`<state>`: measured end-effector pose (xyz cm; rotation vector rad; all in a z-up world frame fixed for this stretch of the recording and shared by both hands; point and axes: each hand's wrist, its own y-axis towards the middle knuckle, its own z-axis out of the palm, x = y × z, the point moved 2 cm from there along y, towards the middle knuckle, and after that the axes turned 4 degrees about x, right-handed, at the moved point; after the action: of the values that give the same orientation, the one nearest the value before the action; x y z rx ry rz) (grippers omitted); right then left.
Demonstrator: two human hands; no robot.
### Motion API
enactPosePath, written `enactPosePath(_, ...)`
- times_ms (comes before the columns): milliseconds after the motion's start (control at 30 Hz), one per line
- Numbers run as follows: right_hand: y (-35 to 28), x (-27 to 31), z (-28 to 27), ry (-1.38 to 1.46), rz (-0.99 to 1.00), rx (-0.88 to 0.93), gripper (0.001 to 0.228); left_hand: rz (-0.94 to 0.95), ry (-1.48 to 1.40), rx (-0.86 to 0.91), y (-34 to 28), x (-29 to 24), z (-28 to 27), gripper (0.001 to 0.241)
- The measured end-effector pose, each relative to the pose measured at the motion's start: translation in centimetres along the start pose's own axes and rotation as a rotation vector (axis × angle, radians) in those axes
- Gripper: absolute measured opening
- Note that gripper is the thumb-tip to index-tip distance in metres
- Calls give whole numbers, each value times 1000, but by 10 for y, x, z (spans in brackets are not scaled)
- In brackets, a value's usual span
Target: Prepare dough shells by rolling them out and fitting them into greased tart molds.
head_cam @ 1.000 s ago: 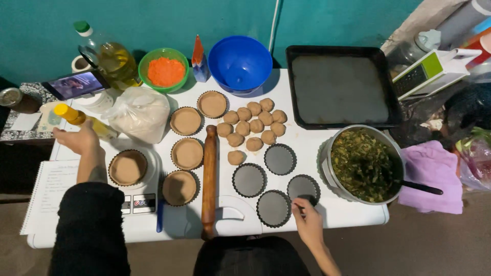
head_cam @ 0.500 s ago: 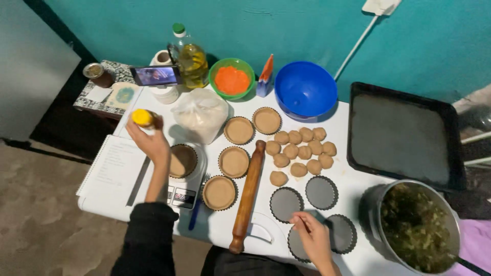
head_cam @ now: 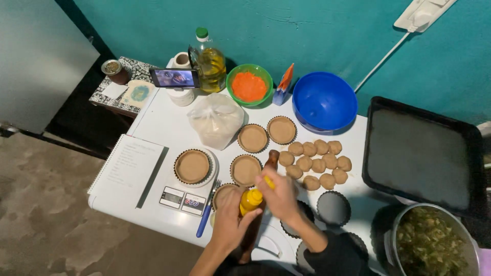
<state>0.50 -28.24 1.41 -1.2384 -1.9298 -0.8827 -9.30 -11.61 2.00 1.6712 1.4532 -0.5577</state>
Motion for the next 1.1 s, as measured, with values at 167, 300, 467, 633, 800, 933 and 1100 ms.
enactPosePath(167, 108, -35, -20, 6, 54, -146, 34, -284, -244, 129, -15, 16, 7, 59)
enactPosePath(300, 186, -126, 18, -360, 49, -95, 39, -435, -402, 59, -24, 34, 18, 57)
enactPosePath(467, 256, -203, 52, -518, 175, -81, 46, -428, -516, -5, -45, 93, 46, 57)
enactPosePath(633, 282, -253, 67, -690, 219, -37, 30, -307, -597, -18, -53, 131, 67, 62)
enactPosePath(800, 223, -169, 40, -587, 94, -100, 50, -454, -558, -77, -27, 90, 48, 58)
enactPosePath(933, 98, -110, 33, 190, 208, 214, 64, -468, -471, -40, -6, 82, 51, 49)
enactPosePath(1100, -28, -29, 0, 601, 284, 304, 76, -488, -800, 147, 17, 32, 60, 47)
